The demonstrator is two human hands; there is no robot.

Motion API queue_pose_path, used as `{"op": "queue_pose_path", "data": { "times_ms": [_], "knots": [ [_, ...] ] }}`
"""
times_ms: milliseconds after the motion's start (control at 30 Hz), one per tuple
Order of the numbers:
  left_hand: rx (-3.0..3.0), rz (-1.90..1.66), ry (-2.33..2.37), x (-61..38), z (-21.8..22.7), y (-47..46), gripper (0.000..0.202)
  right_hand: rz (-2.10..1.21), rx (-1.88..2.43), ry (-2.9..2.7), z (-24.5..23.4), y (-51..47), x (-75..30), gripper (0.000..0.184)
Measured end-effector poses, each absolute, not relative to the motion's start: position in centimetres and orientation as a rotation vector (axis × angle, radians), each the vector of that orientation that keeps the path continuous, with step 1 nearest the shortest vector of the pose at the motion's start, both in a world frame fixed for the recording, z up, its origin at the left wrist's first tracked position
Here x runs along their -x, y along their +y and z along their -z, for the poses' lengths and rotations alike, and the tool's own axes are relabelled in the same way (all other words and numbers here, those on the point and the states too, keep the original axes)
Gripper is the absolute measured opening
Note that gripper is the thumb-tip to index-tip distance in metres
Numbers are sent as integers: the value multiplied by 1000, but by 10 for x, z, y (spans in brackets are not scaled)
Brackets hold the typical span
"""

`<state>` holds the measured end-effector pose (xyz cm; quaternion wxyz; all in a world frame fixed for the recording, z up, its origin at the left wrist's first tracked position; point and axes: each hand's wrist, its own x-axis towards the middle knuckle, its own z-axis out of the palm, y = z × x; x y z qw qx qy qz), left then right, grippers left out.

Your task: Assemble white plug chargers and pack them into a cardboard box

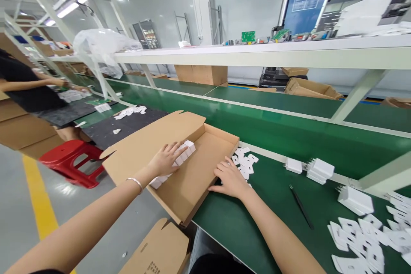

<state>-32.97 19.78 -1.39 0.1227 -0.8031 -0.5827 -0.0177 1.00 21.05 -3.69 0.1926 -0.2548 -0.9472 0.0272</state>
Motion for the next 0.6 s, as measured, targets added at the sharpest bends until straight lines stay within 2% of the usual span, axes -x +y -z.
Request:
{"op": "queue_pose_path", "data": {
  "times_ms": [167,367,433,500,533,600],
  "knots": [
    [2275,328,-1766,259,1,223,58,-78,707,-2704,36,213,-4,54],
    [2449,675,-1593,103,-42,250,44,-67,855,-2615,16,183,-29,61],
    [2538,753,-1526,52,-44,253,44,-94,989,-2606,5,164,-66,52],
    [2623,803,-1521,4,-34,253,43,-108,1145,-2581,-3,144,-120,27],
    [2670,815,-1535,-19,-25,253,43,-113,1245,-2547,-6,134,-151,21],
    [2770,812,-1555,-59,-3,250,48,-224,1549,-2357,-6,116,-216,16]
  ]
}}
